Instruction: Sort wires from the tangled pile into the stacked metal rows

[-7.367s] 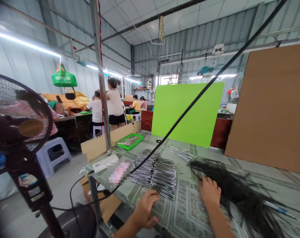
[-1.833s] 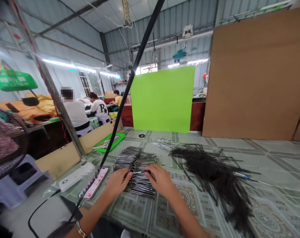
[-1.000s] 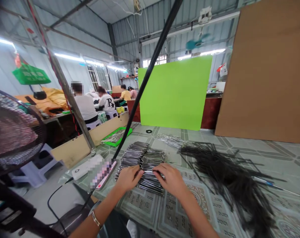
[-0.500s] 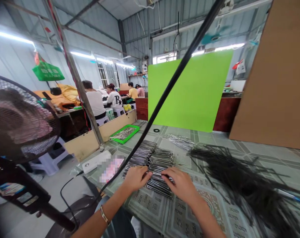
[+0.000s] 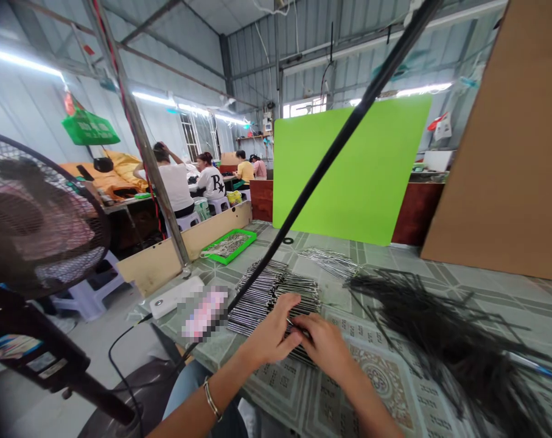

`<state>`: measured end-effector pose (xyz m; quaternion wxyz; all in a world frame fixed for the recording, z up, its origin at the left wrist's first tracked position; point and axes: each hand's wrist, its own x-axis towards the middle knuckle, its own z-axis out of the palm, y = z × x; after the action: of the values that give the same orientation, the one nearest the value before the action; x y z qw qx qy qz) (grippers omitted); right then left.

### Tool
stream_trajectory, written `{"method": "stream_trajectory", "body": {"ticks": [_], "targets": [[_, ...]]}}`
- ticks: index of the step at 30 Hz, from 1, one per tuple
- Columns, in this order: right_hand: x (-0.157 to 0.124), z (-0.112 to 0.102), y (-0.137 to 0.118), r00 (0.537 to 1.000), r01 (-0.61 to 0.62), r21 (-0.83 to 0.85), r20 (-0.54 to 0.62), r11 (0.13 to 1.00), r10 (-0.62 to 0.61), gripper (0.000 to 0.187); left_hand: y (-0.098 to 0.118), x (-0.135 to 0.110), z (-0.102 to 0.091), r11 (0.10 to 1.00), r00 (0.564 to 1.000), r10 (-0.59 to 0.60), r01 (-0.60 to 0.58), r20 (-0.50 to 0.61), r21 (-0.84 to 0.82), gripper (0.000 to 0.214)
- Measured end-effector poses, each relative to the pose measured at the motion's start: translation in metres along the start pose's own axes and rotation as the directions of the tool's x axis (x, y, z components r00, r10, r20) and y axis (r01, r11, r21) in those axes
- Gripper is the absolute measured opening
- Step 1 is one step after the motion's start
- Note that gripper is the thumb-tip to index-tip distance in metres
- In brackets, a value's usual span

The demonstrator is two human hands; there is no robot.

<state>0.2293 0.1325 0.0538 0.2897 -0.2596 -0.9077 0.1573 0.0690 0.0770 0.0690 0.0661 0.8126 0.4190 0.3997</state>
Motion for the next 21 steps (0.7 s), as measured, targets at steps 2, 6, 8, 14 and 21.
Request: {"method": "stream_trajectory", "body": {"ticks": [2,6,8,14,21], "targets": [[0.001,0.001,0.004,0.999,-0.030,0.031,-0.032,0.999,0.031,0.020,-0.001,-0.004,0.005,0.997,0.998,0.064,-0.064,-0.020,-0.048,0.071],[0.001,-0.003,0.013,0.983,-0.092,0.102,-0.150,0.991,0.107,0.025,-0.005,-0.030,0.003,0.999,0.997,0.037,-0.038,-0.075,-0.017,0.073],[0.002,-0.007,0.015,0.972,-0.130,0.135,-0.178,0.982,0.154,0.028,-0.007,-0.052,-0.008,0.997,0.992,-0.054,0.059,-0.116,0.045,0.069],[0.002,-0.019,0.021,0.944,-0.188,0.171,-0.241,0.967,0.226,0.033,-0.035,-0.127,-0.061,0.852,0.904,-0.329,0.409,-0.273,0.326,0.044],[0.001,-0.017,0.028,0.945,-0.196,0.131,-0.239,0.972,0.223,0.035,-0.086,-0.155,-0.110,0.587,0.740,-0.439,0.666,-0.510,0.461,0.036]]}}
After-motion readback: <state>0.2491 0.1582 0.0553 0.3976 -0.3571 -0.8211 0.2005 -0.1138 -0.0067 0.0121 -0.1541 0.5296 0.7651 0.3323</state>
